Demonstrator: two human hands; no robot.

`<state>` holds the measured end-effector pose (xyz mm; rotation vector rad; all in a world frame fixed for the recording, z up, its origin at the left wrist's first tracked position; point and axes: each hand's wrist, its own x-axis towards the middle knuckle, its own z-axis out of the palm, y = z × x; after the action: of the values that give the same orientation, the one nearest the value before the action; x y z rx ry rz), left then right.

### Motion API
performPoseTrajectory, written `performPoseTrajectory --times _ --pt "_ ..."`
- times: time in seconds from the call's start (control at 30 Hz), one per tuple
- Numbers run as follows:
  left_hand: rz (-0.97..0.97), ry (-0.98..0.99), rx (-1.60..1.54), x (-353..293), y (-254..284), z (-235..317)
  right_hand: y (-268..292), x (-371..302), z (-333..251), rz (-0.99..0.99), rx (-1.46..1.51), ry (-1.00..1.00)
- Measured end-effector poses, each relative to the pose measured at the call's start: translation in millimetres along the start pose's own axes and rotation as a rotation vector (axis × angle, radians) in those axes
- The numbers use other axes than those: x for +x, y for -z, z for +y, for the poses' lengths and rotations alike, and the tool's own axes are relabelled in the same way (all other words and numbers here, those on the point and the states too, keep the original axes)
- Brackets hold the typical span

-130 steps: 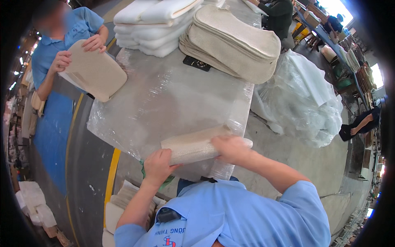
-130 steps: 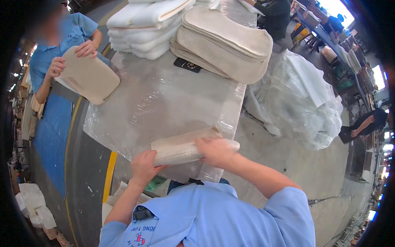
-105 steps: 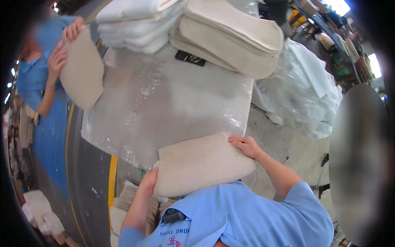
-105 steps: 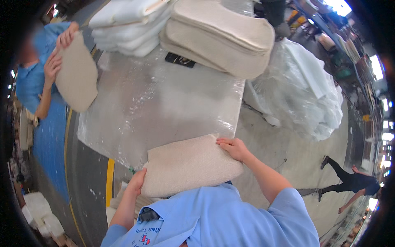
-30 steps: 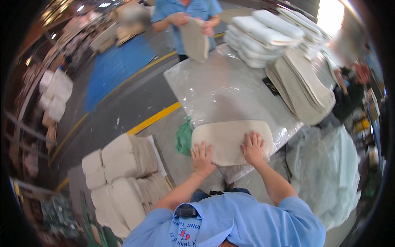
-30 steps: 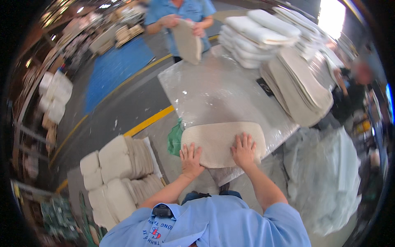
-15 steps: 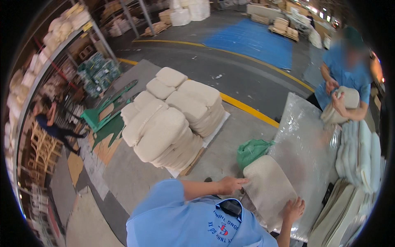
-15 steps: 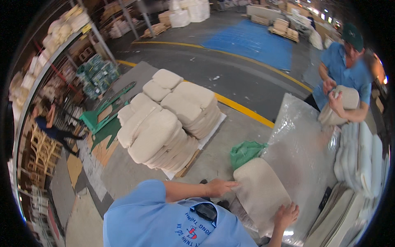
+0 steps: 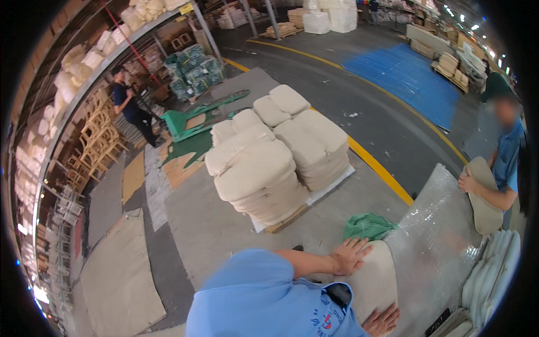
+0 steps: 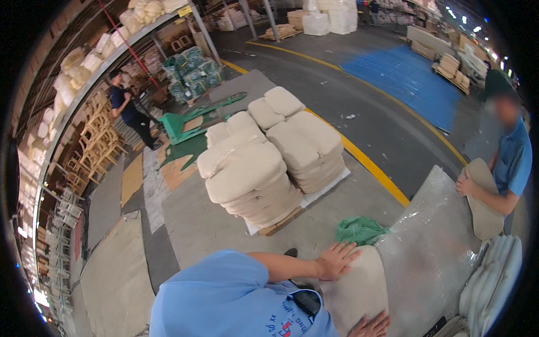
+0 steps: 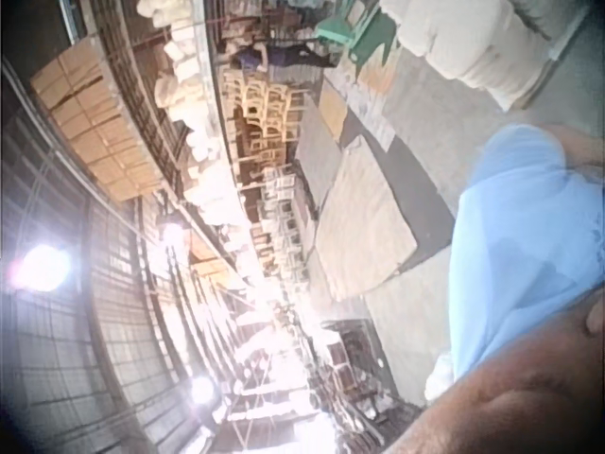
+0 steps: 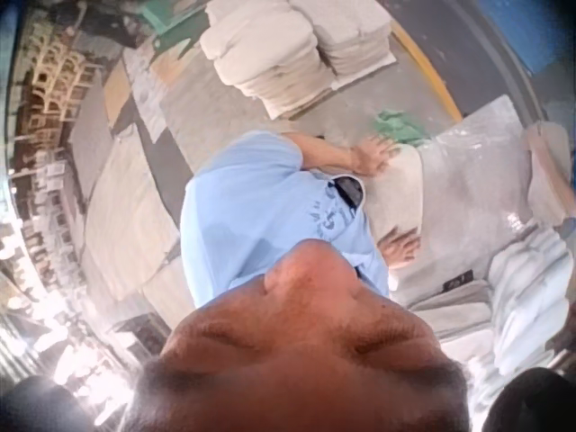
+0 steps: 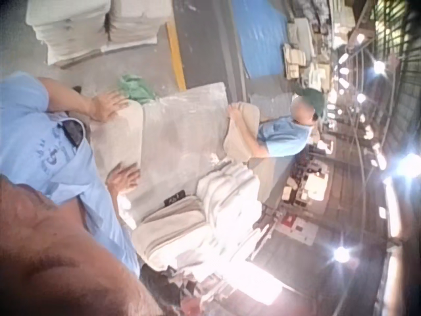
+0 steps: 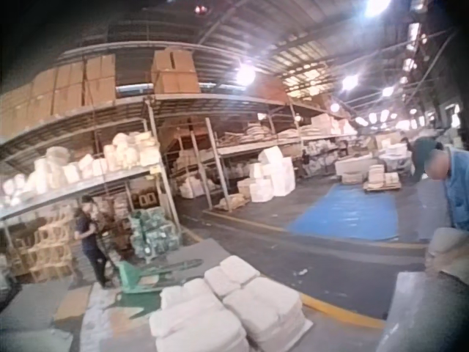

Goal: The person inserts white foam cushions into beige fabric covers, aligns edges, and stacks the finished cushions on a table. They handle each cushion one at a time, occasionally adjusting the cover to fit the foam.

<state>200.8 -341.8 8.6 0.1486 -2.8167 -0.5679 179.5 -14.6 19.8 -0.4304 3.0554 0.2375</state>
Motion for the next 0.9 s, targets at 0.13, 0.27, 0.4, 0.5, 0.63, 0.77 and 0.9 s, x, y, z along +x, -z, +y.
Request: performPoseTrajectory --times 0.13,0.27,0.4,0.5,0.63,0.77,0.9 --pt "0.05 -0.123 -0.086 -8.2 -2.0 -10.7 4.6 -2.1 -2.0 0.082 -0.018 0.018" --pt "-0.015 -0.103 -0.094 -12.3 -1.5 -15.5 1.5 -2.6 -1.2 0.113 0.021 0.025" --pt "-0.13 0.041 -0.275 -11.0 6.3 -14.6 -28.2 -15.4 19.6 0.358 -0.012 -0.111" --pt "-0.163 0.25 -0.578 -17.0 12.2 -17.6 -27.9 -28.4 19.3 0.381 0.067 -0.199" --pt "-0.347 0.481 -0.981 -9.5 23.4 -32.8 -22.5 -32.7 -0.2 0.352 0.156 -0.248" --pt "-0.572 0.641 -1.225 -6.1 29.8 -49.2 -13.3 -22.8 -33.3 0.243 0.345 -0.259" --pt "-0.578 0.666 -1.253 -32.5 40.1 -83.1 -6.6 -13.3 -83.3 0.041 0.724 -0.287"
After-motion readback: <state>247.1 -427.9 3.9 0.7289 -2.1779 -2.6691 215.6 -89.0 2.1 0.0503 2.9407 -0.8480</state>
